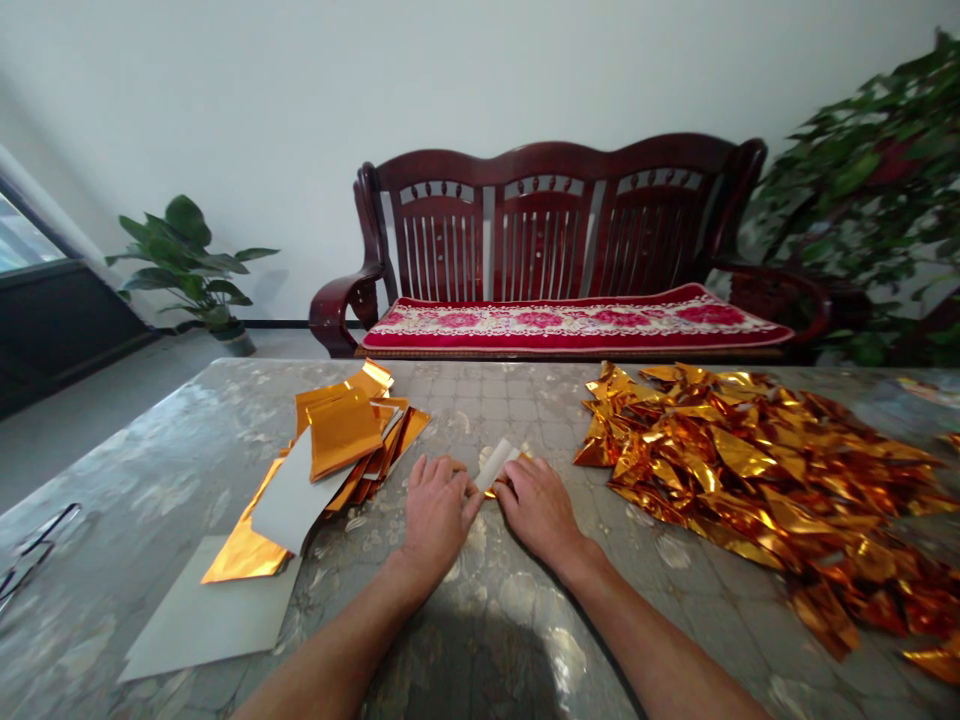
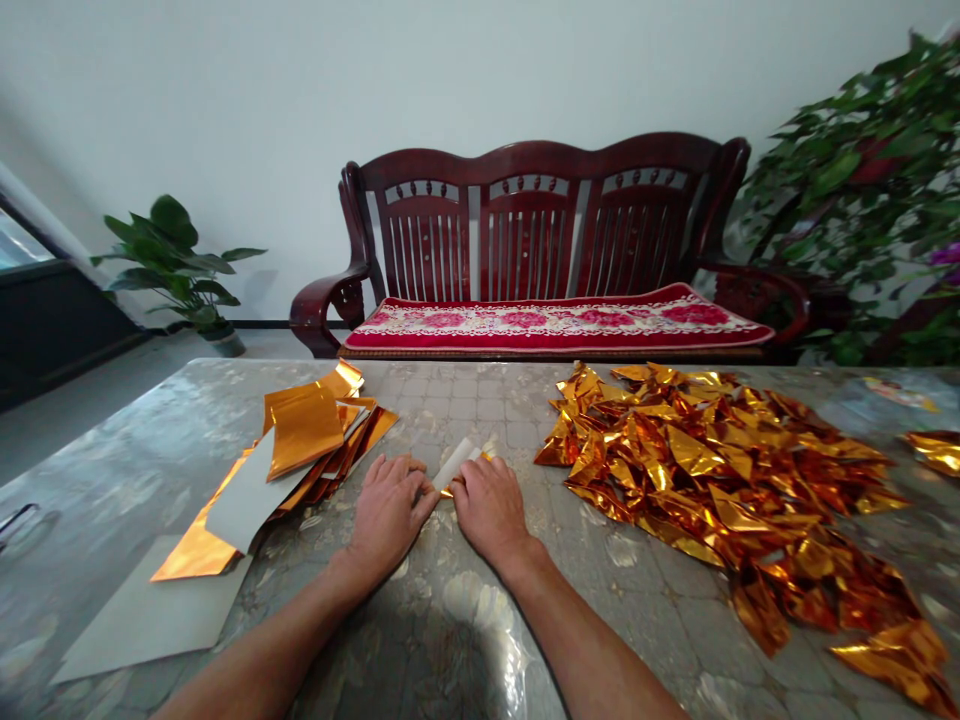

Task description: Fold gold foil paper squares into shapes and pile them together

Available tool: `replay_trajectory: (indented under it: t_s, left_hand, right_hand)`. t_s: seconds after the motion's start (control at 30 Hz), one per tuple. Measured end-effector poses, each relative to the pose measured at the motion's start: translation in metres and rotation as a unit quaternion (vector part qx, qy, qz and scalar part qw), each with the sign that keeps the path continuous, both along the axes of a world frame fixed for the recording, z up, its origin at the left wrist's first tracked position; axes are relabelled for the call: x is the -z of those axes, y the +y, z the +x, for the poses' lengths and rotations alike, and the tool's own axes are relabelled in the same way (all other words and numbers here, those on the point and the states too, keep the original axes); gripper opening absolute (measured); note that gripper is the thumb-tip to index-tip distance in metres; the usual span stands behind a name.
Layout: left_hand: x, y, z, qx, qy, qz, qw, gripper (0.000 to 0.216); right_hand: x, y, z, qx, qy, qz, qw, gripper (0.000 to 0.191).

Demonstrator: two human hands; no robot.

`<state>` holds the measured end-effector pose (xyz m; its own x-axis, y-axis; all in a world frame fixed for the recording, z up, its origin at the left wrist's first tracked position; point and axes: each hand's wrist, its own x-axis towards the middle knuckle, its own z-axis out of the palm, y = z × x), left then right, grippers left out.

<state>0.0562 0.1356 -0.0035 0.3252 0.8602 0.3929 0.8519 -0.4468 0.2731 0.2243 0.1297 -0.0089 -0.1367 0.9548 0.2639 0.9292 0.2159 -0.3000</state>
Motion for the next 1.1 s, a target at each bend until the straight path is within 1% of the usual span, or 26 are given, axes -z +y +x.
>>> replay_trajectory:
  t_s: [0.63,0.83,0.93,1.1]
  left_hand:
    - [-0.0044,-0.0001,0.0059,-0.021,0.06,0.007,0.998,0.009]
    - [-0.0051,-0.0004,0.007,-0.022,0.062,0.012,0.998,0.008]
    - [-0.0053,-0.0014,0.0077,-0.017,0.05,0.02,0.998,0.002]
    - [-0.0069,-0.0042,0.0094,0.01,0.038,0.016,0.999,0.015]
  right_hand:
    - [0.0009,0.0012,0.0,0.001,-0.014,-0.006,1.0,0.012]
    - [0.0028,0.0014,0.0003,0.008,-0.005,-0.003,1.0,0.009]
    - [0.0015,0.0009,0.0003,0.01,-0.007,-0.005,1.0,0.008]
    - [-0.005,-0.0015,-0.0006,0.049,-0.033,-0.008,0.998,0.01]
